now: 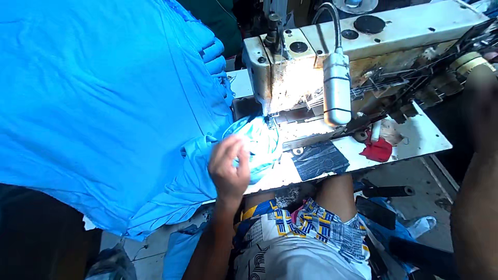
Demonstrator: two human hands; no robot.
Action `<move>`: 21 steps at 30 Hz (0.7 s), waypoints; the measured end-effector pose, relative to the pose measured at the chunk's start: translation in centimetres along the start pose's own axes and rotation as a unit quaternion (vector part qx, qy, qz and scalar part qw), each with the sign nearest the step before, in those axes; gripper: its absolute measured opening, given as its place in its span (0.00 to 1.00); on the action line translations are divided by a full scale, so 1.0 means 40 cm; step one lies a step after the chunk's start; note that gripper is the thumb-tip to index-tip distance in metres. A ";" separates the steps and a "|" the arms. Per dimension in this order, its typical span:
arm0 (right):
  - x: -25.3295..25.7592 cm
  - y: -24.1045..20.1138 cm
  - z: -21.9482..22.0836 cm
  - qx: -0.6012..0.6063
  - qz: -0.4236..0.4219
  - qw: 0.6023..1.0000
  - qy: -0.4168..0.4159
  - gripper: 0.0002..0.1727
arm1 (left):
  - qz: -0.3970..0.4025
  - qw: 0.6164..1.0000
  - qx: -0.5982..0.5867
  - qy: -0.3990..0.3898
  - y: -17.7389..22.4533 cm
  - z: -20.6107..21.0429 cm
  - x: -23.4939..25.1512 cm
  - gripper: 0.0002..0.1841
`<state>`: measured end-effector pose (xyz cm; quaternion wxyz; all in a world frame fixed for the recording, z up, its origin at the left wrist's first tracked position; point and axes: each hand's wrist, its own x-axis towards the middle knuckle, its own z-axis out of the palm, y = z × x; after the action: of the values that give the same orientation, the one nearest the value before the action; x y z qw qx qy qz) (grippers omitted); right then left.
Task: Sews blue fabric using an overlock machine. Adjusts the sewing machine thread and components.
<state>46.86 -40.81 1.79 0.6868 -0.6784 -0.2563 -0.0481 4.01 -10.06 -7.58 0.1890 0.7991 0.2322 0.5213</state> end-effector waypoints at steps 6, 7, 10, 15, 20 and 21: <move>0.079 -0.010 0.074 0.011 0.044 0.999 -0.006 0.05 | -0.270 0.941 0.016 -0.202 -0.124 -0.011 0.144 0.24; 0.083 -0.014 0.078 0.018 0.048 0.998 -0.022 0.07 | -0.276 0.937 -0.003 -0.216 -0.131 -0.011 0.148 0.21; 0.100 0.003 0.068 0.048 0.044 0.995 -0.080 0.09 | -0.263 0.942 -0.138 -0.156 -0.121 -0.026 0.151 0.13; 0.101 0.005 0.073 0.130 0.017 0.982 -0.138 0.13 | -0.227 0.932 -0.276 -0.062 -0.076 -0.029 0.170 0.07; 0.116 0.017 0.061 0.150 0.009 0.974 -0.168 0.13 | -0.197 0.938 -0.274 -0.086 -0.062 -0.037 0.177 0.06; 0.121 0.021 0.055 0.149 0.008 0.973 -0.175 0.14 | -0.193 0.939 -0.271 -0.091 -0.061 -0.041 0.177 0.07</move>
<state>50.77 -37.29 2.95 0.7254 -0.5680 -0.3713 0.1157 4.57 -3.95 -2.99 0.5158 0.7017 0.2141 0.4424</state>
